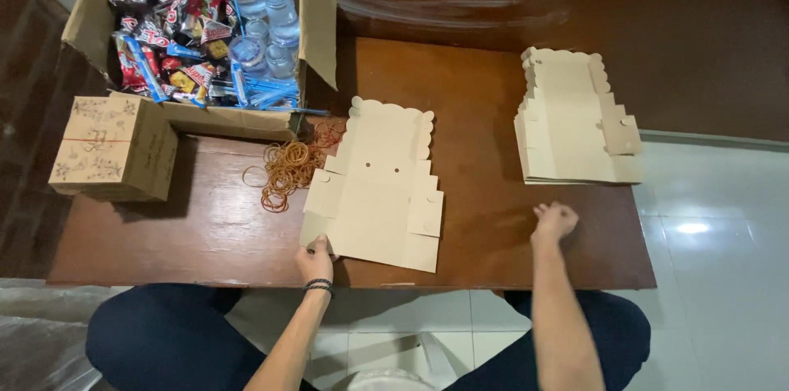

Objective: The person is assembling a cardboard box by folding pre-cut cardboard sheets and interlocking the tabs.

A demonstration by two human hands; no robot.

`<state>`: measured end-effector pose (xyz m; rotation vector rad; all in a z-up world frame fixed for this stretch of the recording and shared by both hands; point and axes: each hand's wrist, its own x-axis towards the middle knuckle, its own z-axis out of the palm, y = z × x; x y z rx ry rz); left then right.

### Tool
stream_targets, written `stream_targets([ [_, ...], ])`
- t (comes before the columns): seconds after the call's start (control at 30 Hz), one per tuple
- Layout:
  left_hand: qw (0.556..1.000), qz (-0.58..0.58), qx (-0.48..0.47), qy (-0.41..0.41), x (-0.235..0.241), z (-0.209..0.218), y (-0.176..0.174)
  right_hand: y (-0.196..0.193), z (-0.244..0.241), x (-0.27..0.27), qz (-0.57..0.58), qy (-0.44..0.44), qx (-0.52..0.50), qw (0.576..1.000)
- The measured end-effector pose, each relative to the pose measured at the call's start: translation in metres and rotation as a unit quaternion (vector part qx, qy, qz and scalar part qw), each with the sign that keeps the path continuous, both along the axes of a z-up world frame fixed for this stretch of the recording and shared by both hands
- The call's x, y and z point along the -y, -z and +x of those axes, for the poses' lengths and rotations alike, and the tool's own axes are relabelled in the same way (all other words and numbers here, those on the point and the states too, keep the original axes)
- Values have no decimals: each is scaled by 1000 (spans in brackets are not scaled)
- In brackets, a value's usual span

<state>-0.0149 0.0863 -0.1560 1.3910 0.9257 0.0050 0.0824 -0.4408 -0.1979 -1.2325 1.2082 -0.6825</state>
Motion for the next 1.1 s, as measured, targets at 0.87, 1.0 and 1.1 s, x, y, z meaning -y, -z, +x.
stream_targets([
  [0.87, 968, 105, 45, 224, 25, -46, -91, -116, -150, -267, -129, -376, -122, 909],
  [1.0, 971, 105, 53, 207, 8, -7, 10, -113, -157, -270, -179, -397, -115, 893],
  [1.1, 969, 131, 49, 202, 5, 0, 47, -89, -171, -262, -236, -436, -126, 859],
])
